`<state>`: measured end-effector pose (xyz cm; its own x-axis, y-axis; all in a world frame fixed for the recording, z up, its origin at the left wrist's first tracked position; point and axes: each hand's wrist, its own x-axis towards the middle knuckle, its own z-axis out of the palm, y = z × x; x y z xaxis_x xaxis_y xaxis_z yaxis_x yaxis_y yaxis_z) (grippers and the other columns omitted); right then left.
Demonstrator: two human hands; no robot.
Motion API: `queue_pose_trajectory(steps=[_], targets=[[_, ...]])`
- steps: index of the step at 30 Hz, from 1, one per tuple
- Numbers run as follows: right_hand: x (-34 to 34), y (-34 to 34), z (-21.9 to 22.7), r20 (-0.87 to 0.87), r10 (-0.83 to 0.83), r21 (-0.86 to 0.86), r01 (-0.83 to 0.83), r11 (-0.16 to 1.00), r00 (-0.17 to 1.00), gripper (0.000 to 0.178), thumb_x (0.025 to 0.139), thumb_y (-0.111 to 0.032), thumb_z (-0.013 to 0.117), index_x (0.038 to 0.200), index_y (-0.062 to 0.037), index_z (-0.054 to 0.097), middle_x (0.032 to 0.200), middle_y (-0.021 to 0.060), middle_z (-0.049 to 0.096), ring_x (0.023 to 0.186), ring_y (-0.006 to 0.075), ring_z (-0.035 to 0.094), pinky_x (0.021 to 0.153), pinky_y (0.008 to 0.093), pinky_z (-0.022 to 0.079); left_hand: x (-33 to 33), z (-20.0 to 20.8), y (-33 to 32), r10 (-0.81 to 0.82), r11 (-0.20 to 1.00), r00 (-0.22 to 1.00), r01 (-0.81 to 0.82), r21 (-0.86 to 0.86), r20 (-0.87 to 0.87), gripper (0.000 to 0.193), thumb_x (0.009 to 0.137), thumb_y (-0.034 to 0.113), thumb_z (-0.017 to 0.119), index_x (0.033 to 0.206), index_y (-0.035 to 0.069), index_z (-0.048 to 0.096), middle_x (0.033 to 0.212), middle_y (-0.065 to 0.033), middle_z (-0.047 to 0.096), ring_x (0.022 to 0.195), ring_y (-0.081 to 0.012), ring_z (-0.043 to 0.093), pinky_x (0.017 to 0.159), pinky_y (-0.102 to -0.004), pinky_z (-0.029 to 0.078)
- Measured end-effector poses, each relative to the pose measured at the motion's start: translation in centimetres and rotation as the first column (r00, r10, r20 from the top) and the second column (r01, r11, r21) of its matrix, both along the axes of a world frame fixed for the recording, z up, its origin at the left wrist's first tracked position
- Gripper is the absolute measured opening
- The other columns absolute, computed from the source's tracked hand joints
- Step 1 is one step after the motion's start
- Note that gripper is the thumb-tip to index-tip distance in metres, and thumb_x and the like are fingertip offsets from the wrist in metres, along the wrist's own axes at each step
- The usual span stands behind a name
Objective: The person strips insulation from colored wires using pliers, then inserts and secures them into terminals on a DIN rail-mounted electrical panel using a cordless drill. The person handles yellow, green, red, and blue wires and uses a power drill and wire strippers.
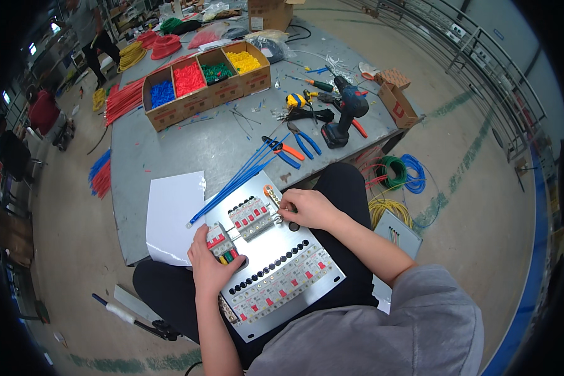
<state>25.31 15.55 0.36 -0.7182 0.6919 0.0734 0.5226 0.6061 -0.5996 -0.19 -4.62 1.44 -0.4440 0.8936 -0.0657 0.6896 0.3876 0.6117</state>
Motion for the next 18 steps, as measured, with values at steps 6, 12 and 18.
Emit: queue_pose_trajectory(steps=[6,12,18], targets=[[0.8,0.6,0.4,0.063,0.036,0.019,-0.037,0.999,0.997,0.027,0.094,-0.033,0.079,0.096,-0.0071,0.074,0.087,0.0055,0.069,0.078,0.0258,0.071,0.070,0.0383,0.056,0.1,0.0,0.0,0.004,1.000,1.000,-0.004,0.005,0.001,0.119,0.062,0.031,0.099,0.160,0.013,0.033,0.155,-0.0185,0.048,0.142,-0.0440,0.043,0.120,-0.0529,0.040],[1.2,0.8,0.2,-0.024,0.157,0.041,-0.156,0.987,0.987,0.020,0.093,-0.025,0.076,0.103,-0.0079,0.077,0.087,0.0044,0.066,0.078,0.0255,0.070,0.070,0.0388,0.056,0.1,-0.2,0.0,0.007,1.000,1.000,-0.007,0.009,0.003,0.119,0.062,0.030,0.099,0.160,0.014,0.033,0.154,-0.0185,0.048,0.142,-0.0441,0.043,0.120,-0.0531,0.040],[1.3,0.9,0.1,-0.048,0.240,0.054,-0.238,0.970,0.970,0.021,0.091,-0.015,0.070,0.109,-0.0092,0.077,0.096,0.0045,0.067,0.080,0.0257,0.071,0.071,0.0387,0.057,0.1,0.0,0.0,0.004,1.000,1.000,-0.004,0.013,-0.003,0.119,0.062,0.030,0.099,0.160,0.014,0.034,0.154,-0.0179,0.048,0.141,-0.0438,0.043,0.120,-0.0527,0.041]])
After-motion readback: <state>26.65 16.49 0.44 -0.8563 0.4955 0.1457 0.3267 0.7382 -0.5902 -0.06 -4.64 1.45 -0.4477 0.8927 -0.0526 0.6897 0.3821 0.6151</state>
